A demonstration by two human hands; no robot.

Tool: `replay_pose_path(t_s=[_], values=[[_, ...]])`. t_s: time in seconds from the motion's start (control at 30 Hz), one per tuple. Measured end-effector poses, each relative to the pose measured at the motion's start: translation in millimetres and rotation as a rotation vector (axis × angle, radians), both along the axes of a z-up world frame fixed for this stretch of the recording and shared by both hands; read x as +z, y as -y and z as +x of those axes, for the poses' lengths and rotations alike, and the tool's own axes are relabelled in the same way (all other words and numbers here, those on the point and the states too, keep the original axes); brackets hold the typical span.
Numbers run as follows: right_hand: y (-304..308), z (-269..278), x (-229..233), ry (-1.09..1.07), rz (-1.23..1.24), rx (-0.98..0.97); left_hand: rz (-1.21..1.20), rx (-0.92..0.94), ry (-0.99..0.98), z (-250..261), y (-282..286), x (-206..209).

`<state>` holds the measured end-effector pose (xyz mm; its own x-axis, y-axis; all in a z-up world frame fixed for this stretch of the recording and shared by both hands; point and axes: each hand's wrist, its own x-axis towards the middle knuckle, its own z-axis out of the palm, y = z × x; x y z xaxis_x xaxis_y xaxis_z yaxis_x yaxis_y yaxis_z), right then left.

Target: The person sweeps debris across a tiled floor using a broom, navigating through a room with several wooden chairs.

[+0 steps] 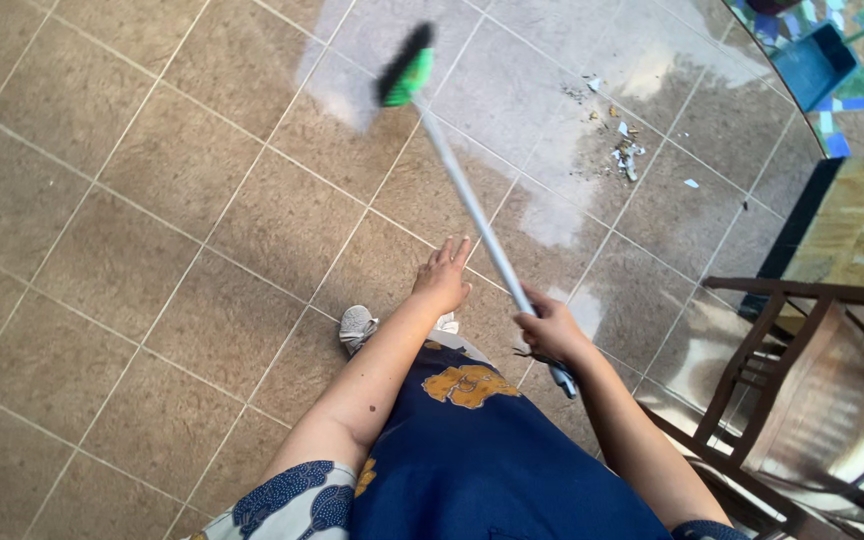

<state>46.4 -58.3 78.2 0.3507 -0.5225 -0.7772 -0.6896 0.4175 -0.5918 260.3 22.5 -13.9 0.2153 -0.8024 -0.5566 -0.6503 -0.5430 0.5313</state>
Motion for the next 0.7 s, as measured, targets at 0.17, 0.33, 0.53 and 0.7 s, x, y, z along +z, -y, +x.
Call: replay_pose_path(t_s=[0.17,0.33,0.53,0.7], values=[[-38.1,106.8,12.5,0.203,0.311,0.284,0.029,0.274,0.276,53.0,-52.7,-28.8],[-102.2,211.9,-13.5,0.182,0.253,0.634,0.257,0.636,0.248,130.4,-154.2,-47.4],[-169.8,277.8,-90.5,0.144,0.071,0.886,0.470,0.699,0.161,157.5,-226.2,-35.8],[-152.7,244.6,-118.9,-0.054,0.106,0.729,0.392,0.605,0.120,157.3,-229.5,-51.2]])
